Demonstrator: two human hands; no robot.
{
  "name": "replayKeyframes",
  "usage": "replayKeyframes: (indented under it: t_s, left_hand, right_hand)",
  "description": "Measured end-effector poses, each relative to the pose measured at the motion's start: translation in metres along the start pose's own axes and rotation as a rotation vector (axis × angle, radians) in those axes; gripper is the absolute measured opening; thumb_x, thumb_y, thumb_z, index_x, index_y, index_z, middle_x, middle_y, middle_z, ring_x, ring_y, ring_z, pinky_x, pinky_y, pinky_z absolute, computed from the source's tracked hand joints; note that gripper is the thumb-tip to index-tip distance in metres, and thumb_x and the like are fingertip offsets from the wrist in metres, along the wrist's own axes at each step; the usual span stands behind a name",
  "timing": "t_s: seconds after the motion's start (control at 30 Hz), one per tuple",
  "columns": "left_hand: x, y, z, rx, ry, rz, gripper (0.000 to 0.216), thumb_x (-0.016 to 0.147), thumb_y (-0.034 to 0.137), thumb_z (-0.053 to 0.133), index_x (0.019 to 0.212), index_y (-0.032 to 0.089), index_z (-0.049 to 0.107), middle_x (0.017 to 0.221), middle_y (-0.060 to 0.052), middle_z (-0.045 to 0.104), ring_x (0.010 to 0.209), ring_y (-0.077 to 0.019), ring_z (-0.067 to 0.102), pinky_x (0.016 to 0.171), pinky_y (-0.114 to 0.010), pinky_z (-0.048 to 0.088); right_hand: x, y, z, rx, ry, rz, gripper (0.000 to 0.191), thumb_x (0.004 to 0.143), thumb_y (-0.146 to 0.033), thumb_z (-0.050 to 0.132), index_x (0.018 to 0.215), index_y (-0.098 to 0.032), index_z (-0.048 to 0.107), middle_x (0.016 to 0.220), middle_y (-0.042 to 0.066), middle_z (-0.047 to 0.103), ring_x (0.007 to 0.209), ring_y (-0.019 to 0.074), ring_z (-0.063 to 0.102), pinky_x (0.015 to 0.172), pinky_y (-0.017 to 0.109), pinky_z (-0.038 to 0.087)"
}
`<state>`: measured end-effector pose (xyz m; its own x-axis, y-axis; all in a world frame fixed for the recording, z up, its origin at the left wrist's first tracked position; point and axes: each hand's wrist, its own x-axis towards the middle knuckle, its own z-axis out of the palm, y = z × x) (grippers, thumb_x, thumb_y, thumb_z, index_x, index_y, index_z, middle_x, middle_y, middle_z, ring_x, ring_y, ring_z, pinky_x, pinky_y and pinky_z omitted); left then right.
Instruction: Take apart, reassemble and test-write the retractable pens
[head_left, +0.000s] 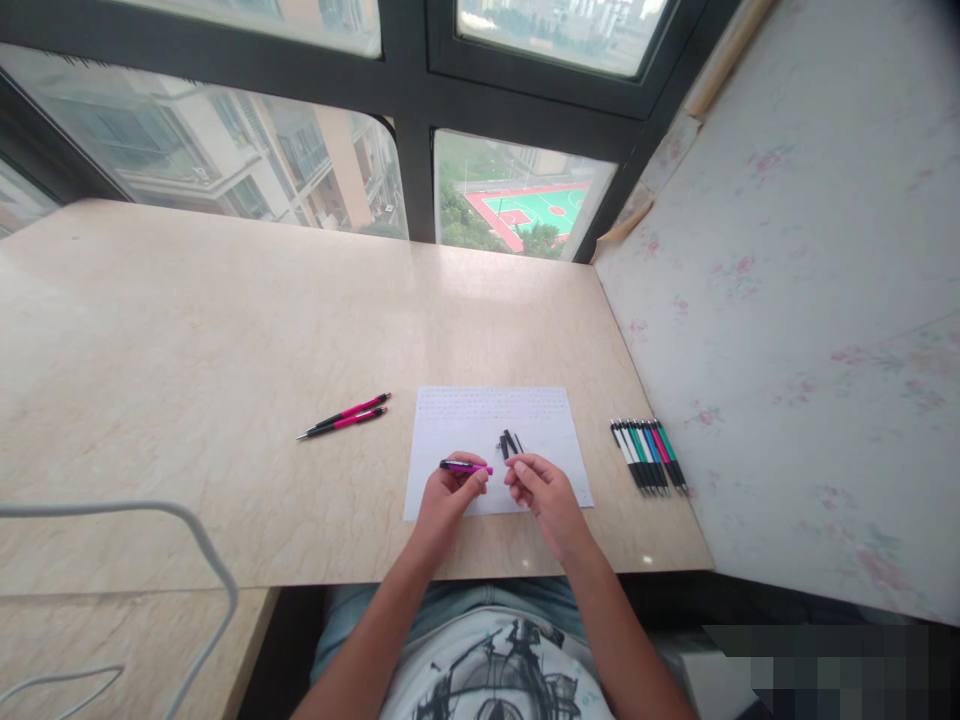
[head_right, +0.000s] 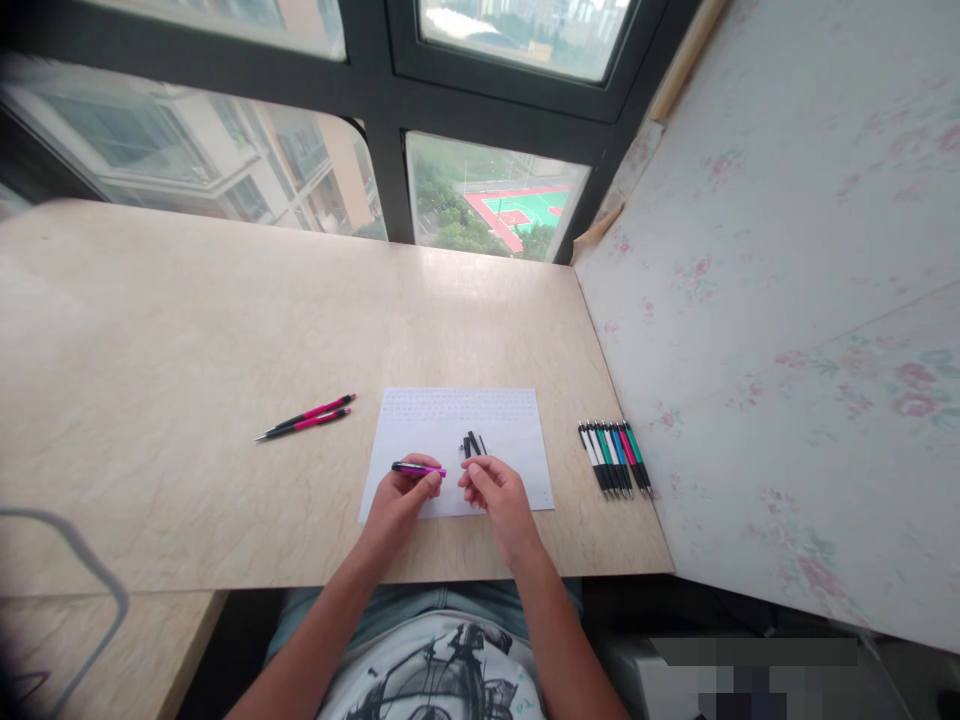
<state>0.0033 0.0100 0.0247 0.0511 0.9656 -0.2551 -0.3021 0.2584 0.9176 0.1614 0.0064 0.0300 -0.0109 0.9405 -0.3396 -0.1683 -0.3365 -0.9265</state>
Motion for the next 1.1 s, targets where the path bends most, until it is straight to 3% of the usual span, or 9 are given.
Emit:
replayKeyframes:
  t_s: [0.1, 0.23, 0.5, 0.73, 0.87, 0.97, 1.1]
  left_hand:
    - [-0.004, 0.006, 0.003, 0.217, -0.007, 0.092, 0.019, 0.075, 0.033, 0.073, 0.085, 0.018, 0.067, 0.071, -0.002, 0.066, 0.066, -0.0166, 0.059, 0.063, -0.027, 0.046]
    - [-0.006, 0.009, 0.004, 0.404, -0.007, 0.166, 0.012, 0.077, 0.031, 0.071, 0.080, 0.020, 0.069, 0.068, -0.002, 0.067, 0.061, -0.0157, 0.059, 0.060, -0.026, 0.045]
    - [-0.004, -0.003, 0.002, 0.288, -0.022, 0.092, 0.019, 0.079, 0.035, 0.070, 0.087, 0.018, 0.068, 0.077, -0.005, 0.068, 0.070, -0.0187, 0.061, 0.065, -0.028, 0.047]
    - [-0.007, 0.003, 0.000, 0.370, -0.067, 0.153, 0.020, 0.084, 0.037, 0.064, 0.076, 0.019, 0.064, 0.068, -0.001, 0.061, 0.065, -0.0163, 0.055, 0.062, -0.026, 0.042]
    - [-0.009, 0.006, 0.005, 0.482, -0.143, 0.208, 0.017, 0.086, 0.035, 0.061, 0.080, 0.020, 0.066, 0.070, -0.002, 0.064, 0.066, -0.0167, 0.056, 0.063, -0.026, 0.042]
    - [-0.011, 0.006, 0.010, 0.598, -0.216, 0.252, 0.018, 0.088, 0.034, 0.058, 0.086, 0.019, 0.067, 0.074, -0.003, 0.065, 0.065, -0.0161, 0.055, 0.064, -0.027, 0.042]
    - [-0.012, 0.002, 0.011, 0.704, -0.244, 0.262, 0.019, 0.090, 0.032, 0.054, 0.090, 0.018, 0.067, 0.078, -0.003, 0.066, 0.066, -0.0153, 0.053, 0.063, -0.026, 0.042]
  right_hand:
    - [-0.004, 0.008, 0.017, 0.163, -0.055, 0.079, 0.030, 0.080, -0.045, 0.067, 0.092, -0.018, 0.067, 0.073, 0.002, 0.063, 0.060, 0.0124, 0.053, 0.053, 0.024, 0.040]
    - [-0.003, 0.015, 0.023, 0.183, -0.067, 0.066, 0.029, 0.078, -0.046, 0.069, 0.086, -0.018, 0.067, 0.069, 0.000, 0.058, 0.061, 0.0126, 0.051, 0.056, 0.024, 0.040]
    - [-0.007, 0.015, 0.021, 0.265, -0.088, 0.098, 0.027, 0.079, -0.045, 0.069, 0.086, -0.019, 0.065, 0.072, 0.000, 0.060, 0.059, 0.0111, 0.051, 0.053, 0.023, 0.037]
    - [-0.009, 0.010, 0.007, -0.190, -0.104, -0.086, 0.028, 0.087, -0.044, 0.059, 0.077, -0.019, 0.063, 0.072, 0.001, 0.065, 0.065, 0.0148, 0.057, 0.061, 0.027, 0.044]
    - [-0.008, -0.001, -0.003, -0.333, 0.022, -0.223, 0.025, 0.090, -0.039, 0.055, 0.102, -0.020, 0.064, 0.087, 0.004, 0.068, 0.076, 0.0178, 0.062, 0.068, 0.030, 0.049]
    - [-0.009, -0.009, -0.004, -0.406, 0.047, -0.334, 0.036, 0.088, -0.033, 0.056, 0.122, -0.021, 0.056, 0.101, 0.007, 0.066, 0.086, 0.0189, 0.063, 0.068, 0.028, 0.051]
    - [-0.010, -0.014, -0.002, -0.508, 0.037, -0.444, 0.031, 0.086, -0.026, 0.057, 0.117, -0.021, 0.058, 0.102, 0.007, 0.066, 0.089, 0.0191, 0.063, 0.067, 0.028, 0.052]
